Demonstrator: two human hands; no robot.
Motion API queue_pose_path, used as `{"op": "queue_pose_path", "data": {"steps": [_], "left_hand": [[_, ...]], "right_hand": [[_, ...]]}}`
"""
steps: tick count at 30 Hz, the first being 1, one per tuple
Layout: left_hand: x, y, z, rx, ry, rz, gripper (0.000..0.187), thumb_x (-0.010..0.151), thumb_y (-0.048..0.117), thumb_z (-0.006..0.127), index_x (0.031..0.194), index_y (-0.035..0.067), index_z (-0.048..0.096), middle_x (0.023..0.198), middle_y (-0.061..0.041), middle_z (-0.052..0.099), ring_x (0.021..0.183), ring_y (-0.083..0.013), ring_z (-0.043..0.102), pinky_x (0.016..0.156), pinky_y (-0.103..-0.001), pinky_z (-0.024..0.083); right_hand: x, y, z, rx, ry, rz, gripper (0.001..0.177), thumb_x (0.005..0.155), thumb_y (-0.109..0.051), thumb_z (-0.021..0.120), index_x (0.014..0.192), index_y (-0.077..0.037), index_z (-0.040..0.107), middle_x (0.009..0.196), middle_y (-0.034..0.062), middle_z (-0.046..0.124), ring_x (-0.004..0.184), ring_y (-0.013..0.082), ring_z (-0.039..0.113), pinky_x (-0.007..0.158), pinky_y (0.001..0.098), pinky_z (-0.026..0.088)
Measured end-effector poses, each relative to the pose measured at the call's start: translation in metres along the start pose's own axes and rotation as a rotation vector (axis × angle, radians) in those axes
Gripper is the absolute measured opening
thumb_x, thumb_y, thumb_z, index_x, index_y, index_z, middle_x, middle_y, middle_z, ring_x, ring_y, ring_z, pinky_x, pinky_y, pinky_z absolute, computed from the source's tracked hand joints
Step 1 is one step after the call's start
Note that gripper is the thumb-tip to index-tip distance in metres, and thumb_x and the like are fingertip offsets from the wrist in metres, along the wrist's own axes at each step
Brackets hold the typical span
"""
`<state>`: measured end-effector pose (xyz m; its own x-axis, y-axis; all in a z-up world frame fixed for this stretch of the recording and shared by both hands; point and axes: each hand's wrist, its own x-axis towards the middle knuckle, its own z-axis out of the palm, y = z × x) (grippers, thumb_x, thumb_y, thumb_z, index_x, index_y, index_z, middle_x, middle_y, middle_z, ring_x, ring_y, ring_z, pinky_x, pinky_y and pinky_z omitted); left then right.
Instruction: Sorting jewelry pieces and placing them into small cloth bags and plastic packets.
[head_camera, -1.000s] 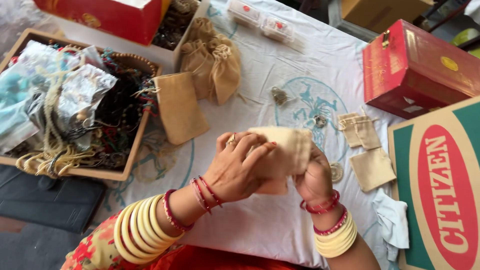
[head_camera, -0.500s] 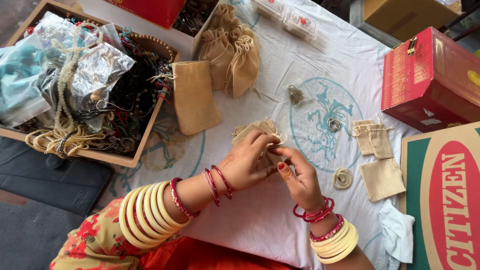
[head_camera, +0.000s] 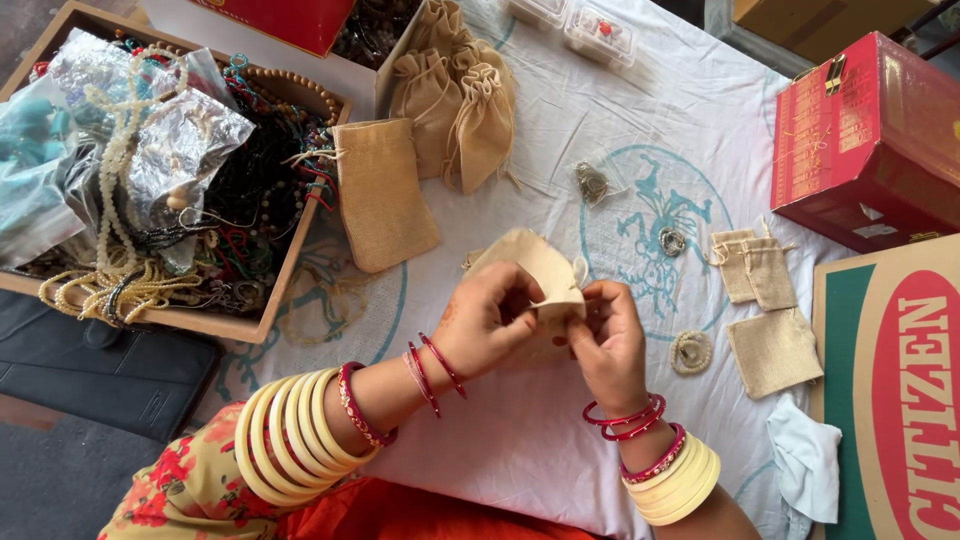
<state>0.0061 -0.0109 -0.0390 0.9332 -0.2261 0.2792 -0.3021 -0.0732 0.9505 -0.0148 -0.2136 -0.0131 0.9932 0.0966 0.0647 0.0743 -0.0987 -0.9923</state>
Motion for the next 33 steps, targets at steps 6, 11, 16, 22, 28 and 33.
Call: {"op": "queue_pose_path", "data": {"steps": [6, 11, 16, 22, 28, 33], "left_hand": [[0.004, 0.059, -0.018, 0.347, -0.048, 0.413, 0.092, 0.064, 0.036, 0.091, 0.141, 0.010, 0.048, 0.133, -0.018, 0.052, 0.129, -0.0363, 0.048, 0.106, -0.051, 0.035], [0.005, 0.050, -0.015, 0.689, -0.095, 0.553, 0.106, 0.059, 0.045, 0.086, 0.150, 0.020, 0.038, 0.149, -0.016, 0.050, 0.146, -0.0364, 0.040, 0.118, -0.059, 0.013], [0.006, 0.031, -0.015, 0.824, -0.117, 0.566, 0.094, 0.078, 0.044, 0.085, 0.157, 0.020, 0.041, 0.130, -0.004, 0.057, 0.136, -0.0257, 0.049, 0.123, -0.057, 0.013], [0.011, 0.040, -0.024, 0.648, 0.005, 0.480, 0.081, 0.077, 0.038, 0.084, 0.148, 0.018, 0.049, 0.126, -0.006, 0.059, 0.129, -0.0268, 0.056, 0.119, -0.054, 0.025], [0.015, 0.041, -0.027, 0.470, 0.002, 0.431, 0.080, 0.074, 0.045, 0.087, 0.140, 0.018, 0.052, 0.125, -0.009, 0.059, 0.125, -0.0297, 0.055, 0.111, -0.054, 0.027], [0.018, 0.044, -0.031, 0.397, -0.046, 0.338, 0.087, 0.070, 0.048, 0.090, 0.141, 0.016, 0.051, 0.123, -0.009, 0.059, 0.122, -0.0318, 0.053, 0.110, -0.054, 0.027]], "right_hand": [[-0.003, 0.010, -0.010, 0.200, -0.001, -0.060, 0.023, 0.103, 0.001, 0.055, 0.126, -0.003, 0.057, 0.098, 0.0064, 0.065, 0.074, 0.0087, 0.062, 0.060, 0.0250, 0.051], [-0.008, 0.020, -0.014, 0.440, -0.118, -0.015, 0.024, 0.105, 0.001, 0.055, 0.128, -0.002, 0.058, 0.105, 0.0058, 0.064, 0.086, 0.0104, 0.063, 0.070, 0.0266, 0.053], [-0.002, 0.000, -0.010, 0.453, -0.174, 0.017, 0.019, 0.105, -0.001, 0.054, 0.124, -0.002, 0.058, 0.108, 0.0059, 0.065, 0.093, 0.0126, 0.064, 0.076, 0.0298, 0.057], [0.061, -0.028, -0.024, 0.001, -0.125, -0.036, 0.027, 0.102, -0.012, 0.057, 0.126, -0.002, 0.062, 0.112, 0.0049, 0.066, 0.099, 0.0117, 0.063, 0.086, 0.0263, 0.054], [0.165, 0.041, -0.063, -0.981, 0.162, -0.291, 0.036, 0.096, -0.019, 0.069, 0.129, -0.005, 0.069, 0.122, 0.0139, 0.064, 0.111, 0.0245, 0.063, 0.097, 0.0382, 0.052], [0.157, 0.032, -0.041, -1.274, 0.258, -0.346, 0.031, 0.086, -0.022, 0.082, 0.108, -0.002, 0.073, 0.111, 0.0155, 0.068, 0.104, 0.0354, 0.060, 0.088, 0.0455, 0.049]]}}
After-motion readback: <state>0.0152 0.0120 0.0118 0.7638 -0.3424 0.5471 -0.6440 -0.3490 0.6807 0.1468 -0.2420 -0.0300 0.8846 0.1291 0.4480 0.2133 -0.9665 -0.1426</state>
